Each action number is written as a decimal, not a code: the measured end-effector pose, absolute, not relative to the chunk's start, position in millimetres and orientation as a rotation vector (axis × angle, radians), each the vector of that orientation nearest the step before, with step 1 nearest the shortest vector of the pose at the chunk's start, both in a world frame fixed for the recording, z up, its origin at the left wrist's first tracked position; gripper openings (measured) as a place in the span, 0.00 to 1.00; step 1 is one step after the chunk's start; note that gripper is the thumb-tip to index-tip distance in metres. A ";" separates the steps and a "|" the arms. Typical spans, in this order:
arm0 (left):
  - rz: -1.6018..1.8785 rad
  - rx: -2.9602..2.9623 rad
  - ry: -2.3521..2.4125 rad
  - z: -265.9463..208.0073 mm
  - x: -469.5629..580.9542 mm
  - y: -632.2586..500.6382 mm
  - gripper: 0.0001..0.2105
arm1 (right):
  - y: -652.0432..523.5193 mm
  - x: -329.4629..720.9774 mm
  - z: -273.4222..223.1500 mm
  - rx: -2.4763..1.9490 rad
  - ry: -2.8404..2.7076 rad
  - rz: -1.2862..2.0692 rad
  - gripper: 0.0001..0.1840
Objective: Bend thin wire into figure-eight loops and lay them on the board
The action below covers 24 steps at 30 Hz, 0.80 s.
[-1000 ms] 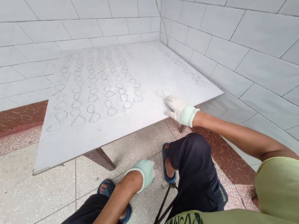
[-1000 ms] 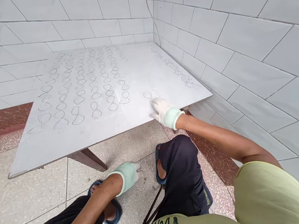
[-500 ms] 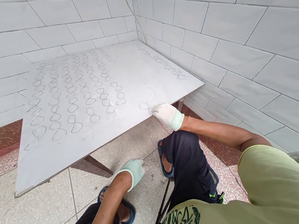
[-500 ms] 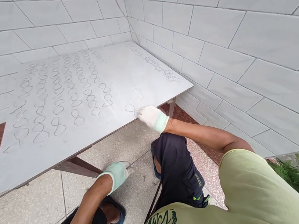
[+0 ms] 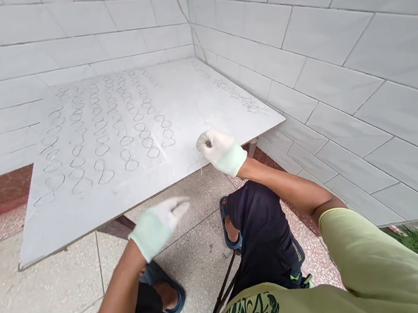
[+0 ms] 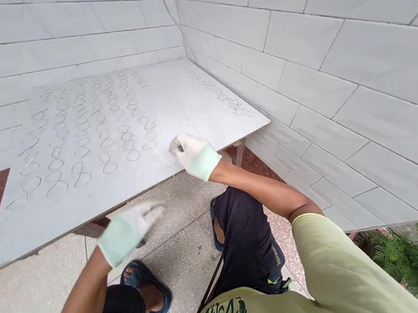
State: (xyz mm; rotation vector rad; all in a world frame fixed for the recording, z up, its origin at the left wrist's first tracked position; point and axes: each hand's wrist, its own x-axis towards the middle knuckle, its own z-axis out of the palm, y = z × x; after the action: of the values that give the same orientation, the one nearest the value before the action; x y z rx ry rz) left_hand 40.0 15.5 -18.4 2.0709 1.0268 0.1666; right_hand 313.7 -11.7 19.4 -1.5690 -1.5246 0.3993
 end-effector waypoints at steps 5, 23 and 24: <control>0.873 1.713 1.052 25.6 16.1 32.1 0.39 | 15.4 272.5 49.0 -1.456 -1.444 0.472 0.10; 1.118 1.575 1.273 38.0 26.6 54.0 0.11 | 42.0 241.0 26.7 -1.345 -1.741 0.373 0.19; 1.140 1.566 1.285 37.7 26.0 54.5 0.11 | 39.3 240.0 25.4 -1.377 -1.748 0.401 0.20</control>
State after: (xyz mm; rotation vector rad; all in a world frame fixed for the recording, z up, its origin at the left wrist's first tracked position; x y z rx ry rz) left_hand 26.0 54.5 37.7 1.5661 1.2854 1.1398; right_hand 240.0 39.3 25.4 -1.3769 -1.7480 0.4012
